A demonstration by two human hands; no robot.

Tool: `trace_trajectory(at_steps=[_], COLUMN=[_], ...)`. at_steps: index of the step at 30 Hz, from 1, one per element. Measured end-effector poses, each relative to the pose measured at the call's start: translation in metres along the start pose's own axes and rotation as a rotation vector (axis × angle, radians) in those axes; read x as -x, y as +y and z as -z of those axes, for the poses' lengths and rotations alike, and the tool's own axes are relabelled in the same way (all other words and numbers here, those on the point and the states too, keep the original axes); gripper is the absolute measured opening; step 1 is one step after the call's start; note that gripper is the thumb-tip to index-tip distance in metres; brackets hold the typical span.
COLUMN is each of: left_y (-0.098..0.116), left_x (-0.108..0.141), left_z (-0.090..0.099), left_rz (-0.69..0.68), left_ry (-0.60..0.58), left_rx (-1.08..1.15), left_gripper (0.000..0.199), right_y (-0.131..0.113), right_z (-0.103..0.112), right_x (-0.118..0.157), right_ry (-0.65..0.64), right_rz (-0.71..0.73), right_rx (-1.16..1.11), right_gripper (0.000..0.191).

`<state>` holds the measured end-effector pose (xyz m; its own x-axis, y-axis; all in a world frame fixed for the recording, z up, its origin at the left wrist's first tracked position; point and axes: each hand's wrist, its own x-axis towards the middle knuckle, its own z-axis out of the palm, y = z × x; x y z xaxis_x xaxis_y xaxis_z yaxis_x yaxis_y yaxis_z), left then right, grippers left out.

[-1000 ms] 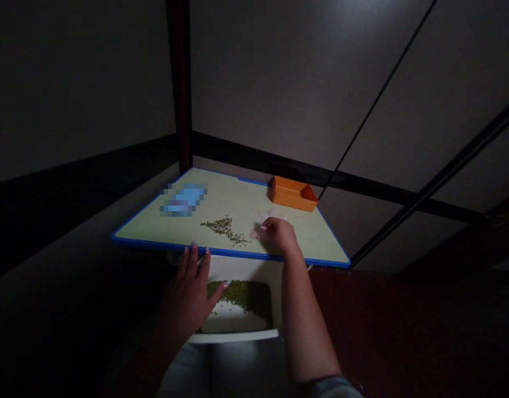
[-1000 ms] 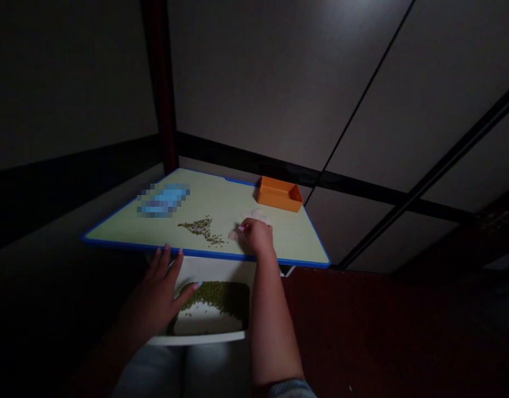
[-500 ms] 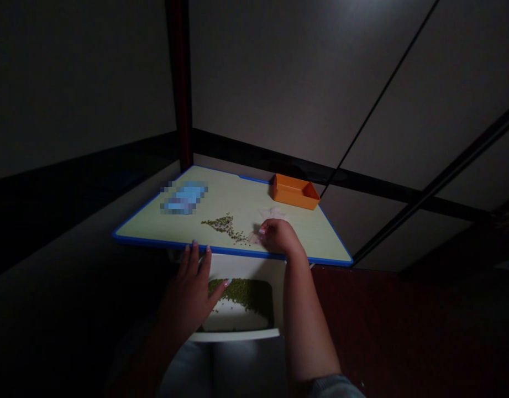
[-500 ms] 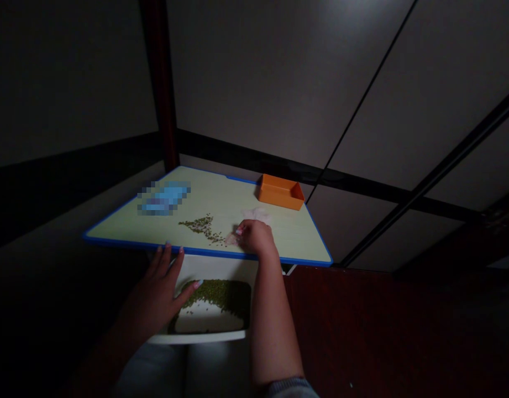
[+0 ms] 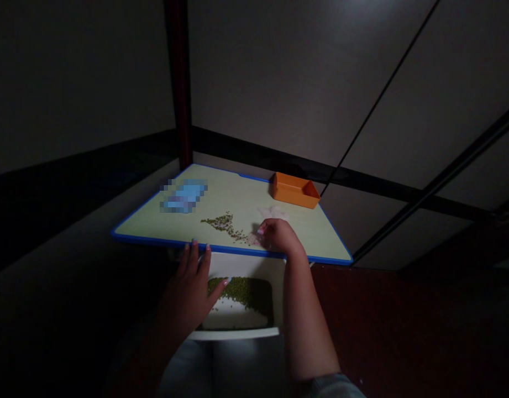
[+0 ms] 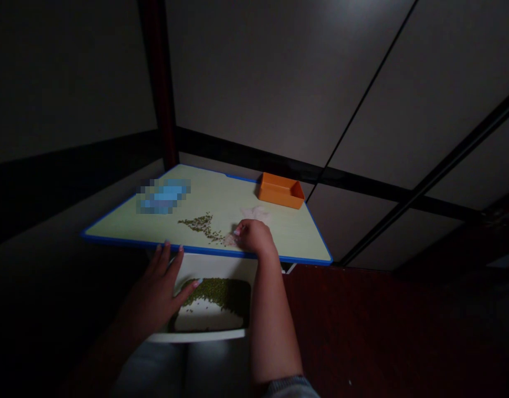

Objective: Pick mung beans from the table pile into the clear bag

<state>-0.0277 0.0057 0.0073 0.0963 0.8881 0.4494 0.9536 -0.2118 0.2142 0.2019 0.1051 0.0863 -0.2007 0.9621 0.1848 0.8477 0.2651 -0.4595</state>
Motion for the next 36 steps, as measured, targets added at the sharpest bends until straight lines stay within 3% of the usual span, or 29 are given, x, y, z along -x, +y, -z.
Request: trace_trajectory(at_steps=[17, 36], left_y=[0.001, 0.003], left_x=[-0.001, 0.001], left_z=[0.004, 0.004], left_rz=[-0.012, 0.000], left_ry=[-0.023, -0.014], left_rx=[-0.009, -0.036], left_gripper=[0.078, 0.077], right_y=[-0.010, -0.026], right_z=[-0.006, -0.010], right_x=[-0.005, -0.008], right_ry=[-0.030, -0.002], right_rz=[0.032, 0.059], right_rx=[-0.104, 0.017], right_gripper=[0.012, 0.014])
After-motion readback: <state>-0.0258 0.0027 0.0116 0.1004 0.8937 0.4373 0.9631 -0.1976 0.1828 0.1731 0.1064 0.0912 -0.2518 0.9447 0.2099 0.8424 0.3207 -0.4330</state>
